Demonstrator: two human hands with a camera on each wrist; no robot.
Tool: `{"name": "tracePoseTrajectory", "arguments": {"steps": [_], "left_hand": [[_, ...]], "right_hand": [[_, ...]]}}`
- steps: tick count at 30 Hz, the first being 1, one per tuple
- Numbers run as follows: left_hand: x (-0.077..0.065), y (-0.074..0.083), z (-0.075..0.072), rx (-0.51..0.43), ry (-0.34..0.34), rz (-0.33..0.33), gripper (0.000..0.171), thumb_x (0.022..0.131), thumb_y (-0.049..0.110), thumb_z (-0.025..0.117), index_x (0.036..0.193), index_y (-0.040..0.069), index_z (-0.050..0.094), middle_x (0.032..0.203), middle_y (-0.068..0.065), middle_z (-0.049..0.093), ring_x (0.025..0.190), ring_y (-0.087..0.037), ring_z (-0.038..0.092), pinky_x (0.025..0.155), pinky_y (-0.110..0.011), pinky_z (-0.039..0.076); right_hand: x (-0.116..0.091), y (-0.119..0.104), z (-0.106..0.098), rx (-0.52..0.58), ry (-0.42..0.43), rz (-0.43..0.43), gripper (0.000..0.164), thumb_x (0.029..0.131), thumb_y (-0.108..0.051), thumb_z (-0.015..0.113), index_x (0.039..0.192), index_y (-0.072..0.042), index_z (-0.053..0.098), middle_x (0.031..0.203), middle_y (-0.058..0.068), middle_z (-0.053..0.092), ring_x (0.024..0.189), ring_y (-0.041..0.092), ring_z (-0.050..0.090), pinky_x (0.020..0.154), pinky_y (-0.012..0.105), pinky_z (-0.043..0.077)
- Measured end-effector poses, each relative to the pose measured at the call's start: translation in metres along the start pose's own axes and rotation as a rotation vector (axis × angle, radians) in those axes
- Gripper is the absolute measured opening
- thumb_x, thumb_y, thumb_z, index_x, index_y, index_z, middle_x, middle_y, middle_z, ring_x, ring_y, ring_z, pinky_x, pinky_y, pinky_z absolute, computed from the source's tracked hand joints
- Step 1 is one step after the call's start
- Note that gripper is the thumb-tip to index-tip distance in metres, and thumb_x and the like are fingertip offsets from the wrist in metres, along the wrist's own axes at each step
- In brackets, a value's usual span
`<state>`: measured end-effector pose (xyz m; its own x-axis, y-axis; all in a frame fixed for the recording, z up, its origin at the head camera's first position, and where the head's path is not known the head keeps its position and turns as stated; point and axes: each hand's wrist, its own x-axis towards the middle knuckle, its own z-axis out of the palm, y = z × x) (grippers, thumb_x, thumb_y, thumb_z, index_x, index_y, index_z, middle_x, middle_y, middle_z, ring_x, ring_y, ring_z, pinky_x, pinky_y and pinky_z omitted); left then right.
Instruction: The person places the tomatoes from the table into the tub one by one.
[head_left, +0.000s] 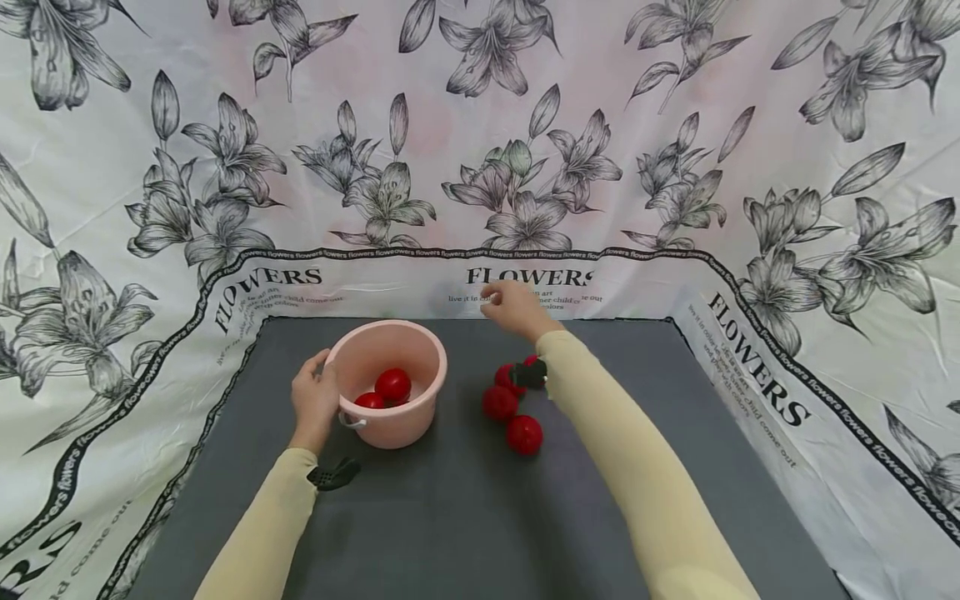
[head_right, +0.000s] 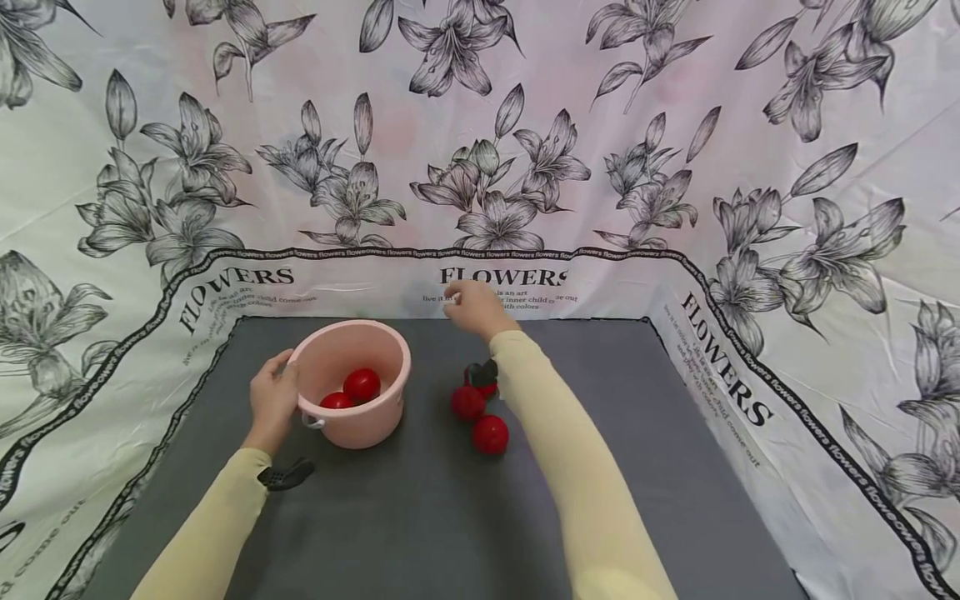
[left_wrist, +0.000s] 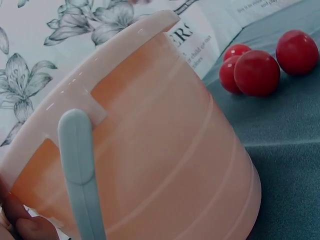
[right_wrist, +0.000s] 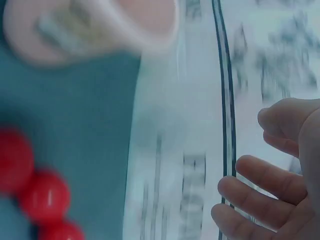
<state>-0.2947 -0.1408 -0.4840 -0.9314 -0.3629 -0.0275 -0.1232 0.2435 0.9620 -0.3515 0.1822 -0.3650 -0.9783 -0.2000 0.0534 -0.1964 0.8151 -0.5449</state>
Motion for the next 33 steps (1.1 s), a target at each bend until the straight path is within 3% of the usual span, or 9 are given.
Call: {"name": "tracePoseTrajectory", "arguments": {"steps": [6, 13, 21, 25, 33], "left_hand": [[0.001, -0.003, -0.009, -0.012, 0.019, -0.006, 0.046, 0.107, 0.028, 0.046, 0.151, 0.015, 0.050, 0.081, -0.012, 0.059, 0.046, -0.008, 0.046, 0.047, -0.023, 0.044], [0.000, -0.004, -0.011, -0.002, 0.012, -0.018, 0.047, 0.106, 0.029, 0.046, 0.151, 0.016, 0.049, 0.075, -0.004, 0.056, 0.045, -0.008, 0.046, 0.047, -0.024, 0.044], [0.000, -0.001, -0.009, 0.022, 0.017, -0.007, 0.046, 0.107, 0.031, 0.045, 0.151, 0.017, 0.049, 0.074, -0.002, 0.054, 0.045, -0.008, 0.045, 0.047, -0.024, 0.044], [-0.001, 0.001, -0.006, 0.016, 0.008, -0.020, 0.047, 0.107, 0.030, 0.045, 0.151, 0.017, 0.049, 0.078, -0.007, 0.057, 0.046, -0.008, 0.046, 0.047, -0.023, 0.044], [-0.002, 0.002, -0.001, 0.005, -0.005, -0.015, 0.047, 0.108, 0.031, 0.045, 0.152, 0.017, 0.048, 0.084, -0.011, 0.059, 0.045, -0.008, 0.044, 0.047, -0.024, 0.044]], "right_hand": [[-0.021, 0.062, -0.014, -0.030, -0.008, 0.126, 0.038, 0.098, -0.020, 0.059, 0.132, -0.004, 0.064, 0.129, 0.021, 0.068, 0.115, 0.036, 0.067, 0.095, 0.050, 0.056], [-0.057, 0.112, 0.016, 0.016, -0.056, 0.246, 0.038, 0.098, -0.018, 0.061, 0.132, -0.001, 0.064, 0.133, 0.024, 0.065, 0.121, 0.038, 0.064, 0.098, 0.051, 0.054], [-0.085, 0.130, 0.063, 0.034, -0.123, 0.179, 0.034, 0.095, -0.019, 0.066, 0.124, -0.001, 0.068, 0.119, 0.019, 0.071, 0.103, 0.031, 0.068, 0.088, 0.046, 0.057], [-0.094, 0.131, 0.076, 0.054, -0.125, 0.141, 0.031, 0.093, -0.017, 0.067, 0.119, -0.001, 0.070, 0.115, 0.020, 0.073, 0.104, 0.033, 0.070, 0.088, 0.047, 0.057], [-0.107, 0.133, 0.094, 0.083, -0.132, 0.166, 0.025, 0.096, -0.023, 0.065, 0.113, -0.007, 0.073, 0.107, 0.014, 0.076, 0.093, 0.024, 0.070, 0.083, 0.041, 0.056]]}}
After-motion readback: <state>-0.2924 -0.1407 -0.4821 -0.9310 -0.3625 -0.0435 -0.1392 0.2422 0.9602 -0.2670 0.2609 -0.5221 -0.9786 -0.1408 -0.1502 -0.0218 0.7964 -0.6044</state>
